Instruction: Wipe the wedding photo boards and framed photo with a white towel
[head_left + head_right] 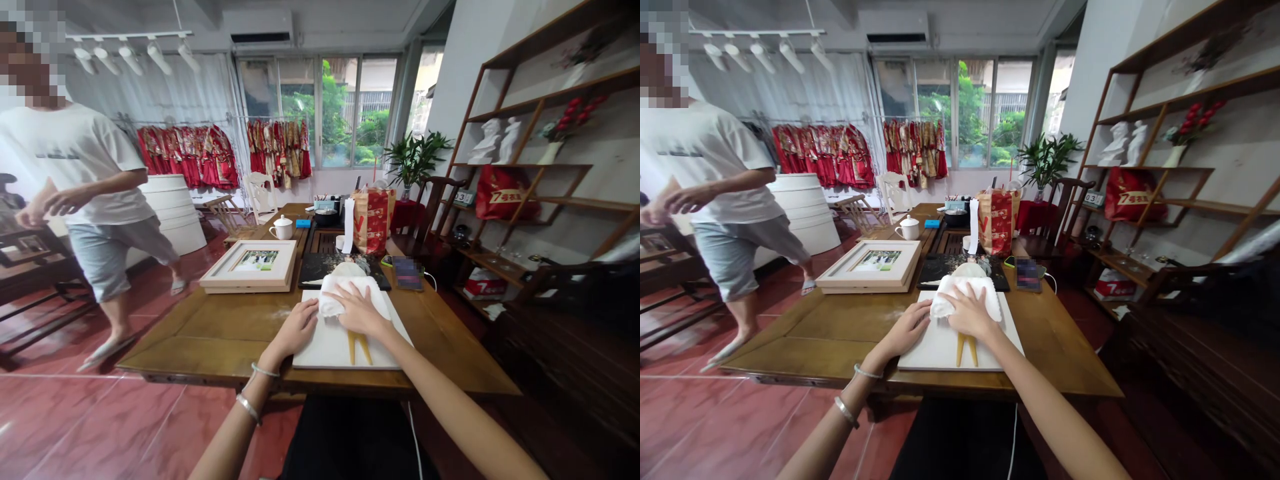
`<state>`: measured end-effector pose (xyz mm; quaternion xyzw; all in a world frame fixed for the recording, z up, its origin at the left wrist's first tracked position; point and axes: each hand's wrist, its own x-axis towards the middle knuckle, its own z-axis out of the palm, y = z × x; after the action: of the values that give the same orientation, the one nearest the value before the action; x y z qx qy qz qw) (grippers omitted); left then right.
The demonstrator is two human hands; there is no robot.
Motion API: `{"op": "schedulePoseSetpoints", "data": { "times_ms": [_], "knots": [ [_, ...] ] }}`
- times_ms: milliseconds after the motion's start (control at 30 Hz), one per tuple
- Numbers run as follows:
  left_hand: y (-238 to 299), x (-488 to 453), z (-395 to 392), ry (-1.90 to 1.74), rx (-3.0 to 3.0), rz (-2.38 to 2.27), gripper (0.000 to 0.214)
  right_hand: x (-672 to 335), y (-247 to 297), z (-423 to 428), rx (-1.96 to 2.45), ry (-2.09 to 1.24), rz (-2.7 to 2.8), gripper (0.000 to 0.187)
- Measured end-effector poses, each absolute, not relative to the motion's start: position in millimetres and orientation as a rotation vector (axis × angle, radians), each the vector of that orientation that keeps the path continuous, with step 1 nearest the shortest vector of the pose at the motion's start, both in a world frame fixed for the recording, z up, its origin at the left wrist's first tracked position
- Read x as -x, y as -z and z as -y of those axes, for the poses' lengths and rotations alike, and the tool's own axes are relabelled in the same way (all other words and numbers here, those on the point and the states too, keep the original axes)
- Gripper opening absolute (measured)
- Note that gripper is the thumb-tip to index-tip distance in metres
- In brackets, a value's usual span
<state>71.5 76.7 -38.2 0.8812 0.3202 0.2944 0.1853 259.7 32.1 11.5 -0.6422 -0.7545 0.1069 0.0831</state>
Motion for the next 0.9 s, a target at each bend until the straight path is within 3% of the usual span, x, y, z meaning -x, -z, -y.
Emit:
{"op": "schedulePoseSetpoints", "data": {
  "times_ms": [433, 900],
  "knots": [
    [43.4, -71.9, -78.4, -0.835, -2.488, -0.935, 0.037, -261.3, -8.5, 93.1, 1.603, -0.348, 2.431, 0.093],
    [43.7, -71.0, -77.8, -0.836, -2.498, -0.943, 0.035, -287.9, -8.3, -16.6, 2.079, -0.251, 2.055, 0.067]
  ]
}}
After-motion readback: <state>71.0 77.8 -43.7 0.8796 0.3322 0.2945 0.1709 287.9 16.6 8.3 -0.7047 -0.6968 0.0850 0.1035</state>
